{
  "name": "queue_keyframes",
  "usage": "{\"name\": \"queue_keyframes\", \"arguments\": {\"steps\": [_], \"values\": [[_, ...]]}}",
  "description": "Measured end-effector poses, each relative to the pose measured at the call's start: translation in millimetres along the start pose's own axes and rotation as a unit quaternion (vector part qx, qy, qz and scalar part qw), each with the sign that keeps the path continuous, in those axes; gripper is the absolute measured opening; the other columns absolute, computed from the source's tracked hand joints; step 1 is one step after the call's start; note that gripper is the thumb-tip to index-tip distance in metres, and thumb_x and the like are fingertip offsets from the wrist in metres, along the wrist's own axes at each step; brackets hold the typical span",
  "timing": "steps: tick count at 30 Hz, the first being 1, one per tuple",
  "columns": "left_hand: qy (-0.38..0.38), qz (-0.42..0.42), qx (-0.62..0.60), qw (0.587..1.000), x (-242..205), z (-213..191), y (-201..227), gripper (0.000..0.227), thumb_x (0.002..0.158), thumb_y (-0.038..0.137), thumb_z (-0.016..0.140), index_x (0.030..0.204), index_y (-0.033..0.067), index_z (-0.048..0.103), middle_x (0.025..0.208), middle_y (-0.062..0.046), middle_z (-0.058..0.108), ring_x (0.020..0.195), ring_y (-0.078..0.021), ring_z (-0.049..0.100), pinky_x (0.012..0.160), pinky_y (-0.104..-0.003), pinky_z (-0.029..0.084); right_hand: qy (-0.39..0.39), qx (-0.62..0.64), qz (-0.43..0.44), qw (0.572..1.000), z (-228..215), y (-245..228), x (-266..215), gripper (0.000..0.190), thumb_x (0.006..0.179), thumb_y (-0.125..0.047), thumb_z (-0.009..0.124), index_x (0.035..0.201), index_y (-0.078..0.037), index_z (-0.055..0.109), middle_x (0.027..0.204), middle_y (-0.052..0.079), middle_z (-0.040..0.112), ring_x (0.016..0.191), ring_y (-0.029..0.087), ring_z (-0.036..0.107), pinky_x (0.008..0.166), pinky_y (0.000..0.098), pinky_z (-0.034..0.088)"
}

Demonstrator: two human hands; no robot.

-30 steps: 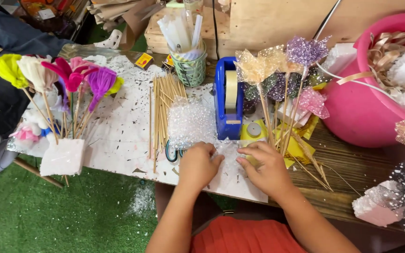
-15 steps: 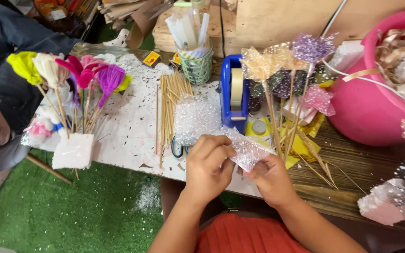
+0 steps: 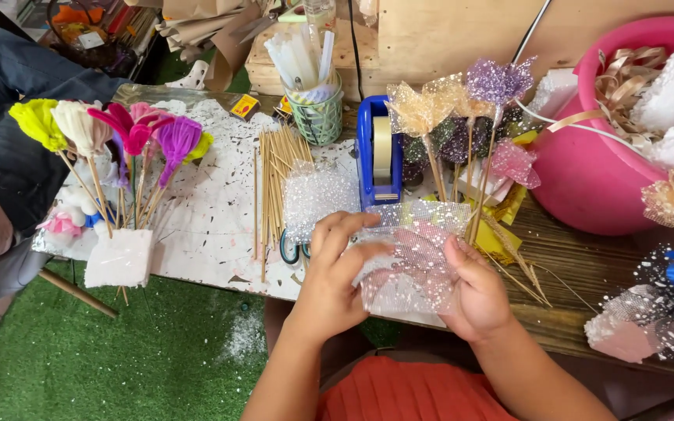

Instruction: The person attaches decorative glittery bow-like elements to wooden sticks using adhesive tape and hand manipulation. They assemble the ornaments by wrapping netting material around the top of the sticks and securing them.

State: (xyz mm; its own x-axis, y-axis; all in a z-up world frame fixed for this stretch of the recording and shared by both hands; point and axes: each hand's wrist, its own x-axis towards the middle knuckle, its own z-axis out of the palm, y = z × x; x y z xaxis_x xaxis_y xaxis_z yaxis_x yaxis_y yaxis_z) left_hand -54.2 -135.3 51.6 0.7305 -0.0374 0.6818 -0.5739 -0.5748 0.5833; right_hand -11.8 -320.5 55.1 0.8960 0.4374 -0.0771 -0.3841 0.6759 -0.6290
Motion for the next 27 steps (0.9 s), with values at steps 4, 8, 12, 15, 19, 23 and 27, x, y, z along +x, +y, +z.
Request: {"name": "queue_keyframes", "arguments": {"steps": [4,8,12,15,19,23,27], "values": [[0.022,0.028,0.007,0.999,3.9,-2.9,7.9,0.036,0.081,-0.012,0.063,0.088,0.0210,0.075,0.125,-0.008,0.063,0.121,-0.0416,0.050,0.105,-0.050,0.043,-0.018,-0.002,0.002,1.000,14.3,-6.6,-7.7,0.030,0.106,-0.031,0.053,0.101,-0.004,0.065,0.097,0.018,0.077,0.091,0.029,0.078,0.087,0.0502,0.062],[0.048,0.043,0.003,0.998,-2.2,-2.8,-1.6,0.030,0.079,-0.004,0.072,0.086,0.0243,0.079,0.126,-0.008,0.063,0.123,-0.0413,0.048,0.107,-0.051,0.042,0.018,-0.104,-0.071,0.992,-57.5,12.4,-1.0,0.025,0.106,-0.024,0.057,0.089,-0.006,0.062,0.070,0.006,0.066,0.066,0.015,0.065,0.077,0.0323,0.057],[0.006,0.098,-0.014,0.995,-0.5,-20.2,1.1,0.026,0.098,-0.002,0.067,0.101,0.0226,0.075,0.136,-0.014,0.056,0.121,-0.0414,0.045,0.102,-0.055,0.042,0.039,-0.069,-0.033,0.996,-32.8,1.9,-15.1,0.030,0.097,-0.015,0.062,0.119,0.004,0.070,0.114,0.027,0.075,0.100,0.039,0.075,0.090,0.0567,0.060],[0.013,0.109,-0.017,0.994,0.0,-22.6,5.8,0.024,0.099,0.000,0.065,0.100,0.0223,0.075,0.135,-0.016,0.056,0.117,-0.0408,0.046,0.102,-0.056,0.043,0.032,-0.220,-0.122,0.967,-65.7,1.5,-13.9,0.028,0.104,-0.018,0.057,0.077,-0.017,0.051,0.068,-0.008,0.038,0.065,0.009,0.033,0.071,0.0239,0.031],[0.013,0.116,-0.028,0.993,2.3,-25.3,14.4,0.022,0.096,0.001,0.068,0.096,0.0206,0.076,0.133,-0.015,0.058,0.119,-0.0423,0.047,0.103,-0.056,0.044,0.001,-0.319,-0.189,0.929,-11.5,-19.5,-12.9,0.061,0.101,-0.029,0.050,0.153,-0.002,0.037,0.169,0.011,0.031,0.164,0.024,0.015,0.131,0.0489,-0.001],[0.027,0.007,-0.161,0.987,3.5,-21.6,24.4,0.010,0.096,0.024,0.067,0.096,0.0161,0.074,0.098,-0.001,0.068,0.091,-0.0195,0.061,0.084,-0.038,0.051,-0.136,-0.172,-0.100,0.971,-19.4,-14.8,1.8,0.071,0.104,-0.054,0.028,0.160,-0.013,0.015,0.171,0.017,0.022,0.159,0.034,0.022,0.124,0.0536,0.023],[0.090,-0.295,-0.169,0.936,-0.7,1.9,5.7,0.016,0.077,0.011,0.089,0.069,0.0064,0.075,0.043,-0.004,0.060,0.044,-0.0086,0.041,0.041,-0.025,0.033,-0.257,0.125,0.107,0.952,-47.0,14.5,10.4,0.103,0.093,-0.078,0.009,0.159,-0.001,0.028,0.156,0.036,0.038,0.139,0.053,0.046,0.111,0.0738,0.029]]}}
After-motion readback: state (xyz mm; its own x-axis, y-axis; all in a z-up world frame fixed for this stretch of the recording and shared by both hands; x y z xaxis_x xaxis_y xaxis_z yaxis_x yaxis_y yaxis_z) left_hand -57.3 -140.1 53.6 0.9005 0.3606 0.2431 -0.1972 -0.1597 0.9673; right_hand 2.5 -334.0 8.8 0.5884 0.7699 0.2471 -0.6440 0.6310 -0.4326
